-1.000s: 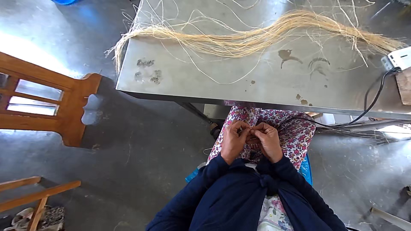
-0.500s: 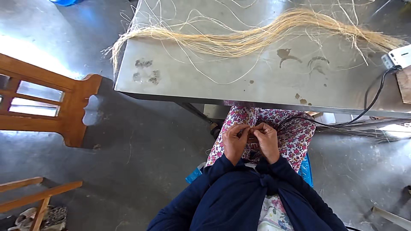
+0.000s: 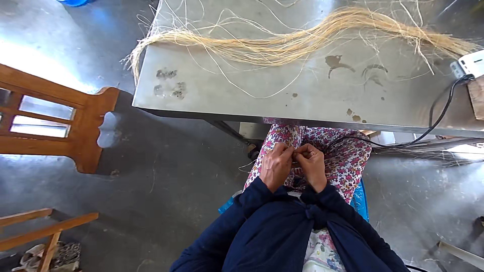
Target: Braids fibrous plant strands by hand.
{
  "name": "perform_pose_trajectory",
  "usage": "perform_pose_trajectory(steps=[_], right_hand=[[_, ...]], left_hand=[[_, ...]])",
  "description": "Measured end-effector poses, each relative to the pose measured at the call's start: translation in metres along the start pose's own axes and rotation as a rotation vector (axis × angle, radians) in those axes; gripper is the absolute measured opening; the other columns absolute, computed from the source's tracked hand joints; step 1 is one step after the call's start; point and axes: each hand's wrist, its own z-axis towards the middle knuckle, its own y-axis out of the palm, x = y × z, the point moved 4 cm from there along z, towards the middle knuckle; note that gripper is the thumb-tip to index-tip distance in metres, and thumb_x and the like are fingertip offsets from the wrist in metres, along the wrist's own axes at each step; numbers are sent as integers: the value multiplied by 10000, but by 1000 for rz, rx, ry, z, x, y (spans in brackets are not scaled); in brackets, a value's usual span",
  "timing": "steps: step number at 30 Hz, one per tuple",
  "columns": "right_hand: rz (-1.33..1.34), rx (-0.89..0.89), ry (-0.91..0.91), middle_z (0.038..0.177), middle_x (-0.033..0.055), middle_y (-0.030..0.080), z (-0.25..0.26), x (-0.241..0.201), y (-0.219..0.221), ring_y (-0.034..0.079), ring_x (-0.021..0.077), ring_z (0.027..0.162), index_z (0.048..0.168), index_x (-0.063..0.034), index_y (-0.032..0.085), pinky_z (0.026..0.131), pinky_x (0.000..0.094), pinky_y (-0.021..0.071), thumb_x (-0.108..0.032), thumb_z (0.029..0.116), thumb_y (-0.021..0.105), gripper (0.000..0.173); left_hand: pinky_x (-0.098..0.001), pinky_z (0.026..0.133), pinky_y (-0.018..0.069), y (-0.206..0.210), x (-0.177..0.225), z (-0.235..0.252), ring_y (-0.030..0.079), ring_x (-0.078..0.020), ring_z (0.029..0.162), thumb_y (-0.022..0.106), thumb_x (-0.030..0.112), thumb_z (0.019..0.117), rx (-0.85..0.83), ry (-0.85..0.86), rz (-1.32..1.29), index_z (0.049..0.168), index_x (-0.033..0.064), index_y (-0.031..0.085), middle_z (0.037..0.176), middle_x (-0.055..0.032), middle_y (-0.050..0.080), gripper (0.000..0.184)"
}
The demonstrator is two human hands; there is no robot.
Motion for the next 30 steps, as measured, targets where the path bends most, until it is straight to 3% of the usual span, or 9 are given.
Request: perform_pose_trajectory(steps=[3, 6, 8, 13, 16, 21, 24, 27, 30], right_hand=[[-85, 7, -6, 741, 61, 704, 0, 0, 0, 701, 119, 607, 931, 28, 630, 601, 295, 633, 99, 911, 641, 75], [-150, 7, 32, 739, 84, 718, 2, 1, 1, 718, 145, 599, 936, 35, 616, 588, 303, 641, 94, 926, 626, 61], [-156, -12, 76, 725, 99, 721, 4, 4, 0, 724, 164, 594, 935, 40, 614, 585, 314, 643, 95, 936, 610, 55], [-73, -101, 141, 697, 94, 709, 4, 5, 0, 714, 165, 581, 919, 31, 598, 584, 316, 636, 106, 953, 570, 86], [-21, -131, 157, 696, 101, 710, 5, 2, -1, 714, 172, 577, 907, 30, 593, 584, 315, 636, 133, 942, 534, 123], [89, -154, 134, 699, 110, 722, 5, 0, -3, 722, 188, 582, 907, 17, 604, 580, 331, 639, 134, 937, 575, 124], [45, -133, -26, 724, 56, 722, 4, 0, -3, 721, 153, 599, 963, -11, 609, 599, 322, 647, 140, 894, 615, 166], [-66, -98, -207, 777, 19, 721, 3, 0, -3, 703, 87, 640, 944, -7, 682, 625, 276, 637, 117, 865, 654, 149], [-158, -73, -306, 795, -4, 715, 5, 1, -5, 674, 34, 660, 926, -13, 699, 632, 221, 603, 75, 848, 665, 122]], left_hand=[[-490, 583, 576, -1, -2, 3, 686, -347, 718, 622, -8, 910, -112, 4, 56, 977, -34, 724, 946, -208, 652, 125], [-511, 573, 571, -1, -9, 4, 685, -348, 698, 604, 6, 926, -204, -25, 41, 987, -20, 712, 991, -209, 657, 126], [-502, 599, 580, -1, -17, 5, 691, -325, 722, 592, 5, 938, -247, -39, -20, 974, 0, 712, 998, -188, 663, 126], [-411, 799, 582, 0, -39, 3, 671, -237, 887, 634, -18, 935, -277, -109, -321, 956, -10, 709, 987, -145, 662, 78], [-343, 814, 574, 4, -46, 1, 659, -180, 894, 624, -27, 953, -314, -217, -515, 973, -38, 684, 1007, -140, 655, 64], [-243, 700, 542, 6, -47, -2, 621, -56, 737, 607, -13, 973, -333, -453, -813, 992, -26, 657, 893, -48, 671, 55], [-225, 663, 529, 3, -39, -3, 609, -51, 700, 621, -19, 972, -302, -629, -883, 974, -4, 658, 845, -26, 669, 39], [-194, 603, 492, 1, -32, -3, 571, -33, 639, 620, -20, 979, -259, -743, -909, 957, 6, 657, 789, -8, 653, 50], [-164, 517, 401, 2, -27, -1, 469, -19, 542, 606, -23, 990, -220, -850, -947, 924, 8, 649, 710, 5, 597, 85]])
